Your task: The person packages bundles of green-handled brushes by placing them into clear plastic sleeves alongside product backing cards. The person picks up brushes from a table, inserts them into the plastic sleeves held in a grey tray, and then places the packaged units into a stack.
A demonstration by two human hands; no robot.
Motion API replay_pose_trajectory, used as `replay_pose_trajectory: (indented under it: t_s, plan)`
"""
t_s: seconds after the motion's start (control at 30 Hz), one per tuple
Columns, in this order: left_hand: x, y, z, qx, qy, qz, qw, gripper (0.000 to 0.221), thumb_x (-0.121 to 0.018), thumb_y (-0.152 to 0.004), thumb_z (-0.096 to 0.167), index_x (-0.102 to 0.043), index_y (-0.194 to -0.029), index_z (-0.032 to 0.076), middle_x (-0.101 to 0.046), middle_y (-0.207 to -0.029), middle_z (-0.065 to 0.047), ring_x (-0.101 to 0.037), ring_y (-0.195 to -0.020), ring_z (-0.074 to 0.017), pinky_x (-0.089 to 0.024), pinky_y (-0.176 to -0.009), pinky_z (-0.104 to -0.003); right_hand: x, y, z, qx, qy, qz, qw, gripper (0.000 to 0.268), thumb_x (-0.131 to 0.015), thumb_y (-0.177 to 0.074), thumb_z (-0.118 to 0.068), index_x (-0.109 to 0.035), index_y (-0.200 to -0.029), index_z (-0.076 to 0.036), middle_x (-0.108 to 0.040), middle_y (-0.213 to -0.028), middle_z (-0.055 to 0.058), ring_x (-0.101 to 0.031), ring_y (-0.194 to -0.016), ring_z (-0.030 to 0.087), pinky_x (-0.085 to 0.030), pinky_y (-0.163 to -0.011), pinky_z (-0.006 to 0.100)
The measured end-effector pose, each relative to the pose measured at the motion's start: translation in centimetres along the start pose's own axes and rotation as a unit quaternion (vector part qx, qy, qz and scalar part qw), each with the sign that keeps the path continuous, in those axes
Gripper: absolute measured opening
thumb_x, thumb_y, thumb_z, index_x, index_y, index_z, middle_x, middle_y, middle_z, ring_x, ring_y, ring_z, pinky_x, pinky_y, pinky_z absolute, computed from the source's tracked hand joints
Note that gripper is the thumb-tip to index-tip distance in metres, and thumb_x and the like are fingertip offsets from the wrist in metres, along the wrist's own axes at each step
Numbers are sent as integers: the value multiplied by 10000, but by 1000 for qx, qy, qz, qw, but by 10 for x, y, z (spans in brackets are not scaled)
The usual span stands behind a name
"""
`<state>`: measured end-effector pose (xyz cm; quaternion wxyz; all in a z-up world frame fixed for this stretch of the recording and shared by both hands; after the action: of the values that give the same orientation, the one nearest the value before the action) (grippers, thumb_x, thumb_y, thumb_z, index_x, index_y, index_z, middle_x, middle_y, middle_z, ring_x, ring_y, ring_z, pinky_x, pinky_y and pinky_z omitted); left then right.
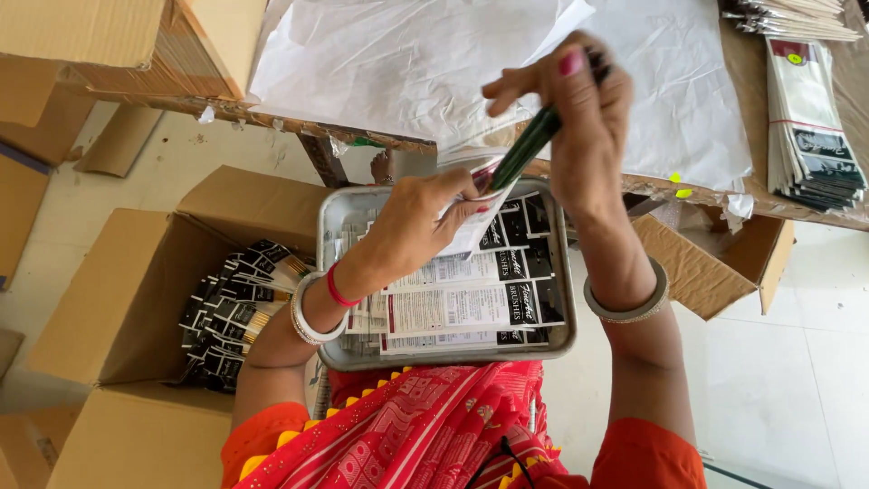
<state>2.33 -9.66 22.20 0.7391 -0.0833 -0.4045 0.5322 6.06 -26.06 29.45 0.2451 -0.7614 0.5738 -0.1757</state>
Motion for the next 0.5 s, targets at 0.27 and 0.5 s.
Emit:
replay_pose_trajectory:
  t_s: [0.27,0.5]
  plan:
    - [17,-2,8,-26,12,18,999,171,-747,-979,87,-600,-1006,5,-730,-870,-106,-729,-724,-233,-503,-593,-364,-2,45,2,109,86,-19,990,436,-641,-1069,-358,-526,-1316,-17,-472,-1466,154,-495,-1420,262,-408,-1225,424]
    - [36,-4,34,-45,72,16,996,136,-727,-1017,84,-607,-998,23,-732,-848,-86,-714,-702,-137,-514,-583,-300,10,99,66,9,176,-52,983,460,-759,-975,-250,-599,-1323,5,-591,-1317,120,-568,-1276,198,-439,-1153,343]
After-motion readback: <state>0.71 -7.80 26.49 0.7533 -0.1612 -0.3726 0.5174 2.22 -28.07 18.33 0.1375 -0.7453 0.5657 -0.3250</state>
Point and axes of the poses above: each hand's wrist, its own y-axis away from the middle knuckle, its own x-axis out of the back of the hand, z = x × y, the point moved 4 cm from there along -y, towards the middle knuckle
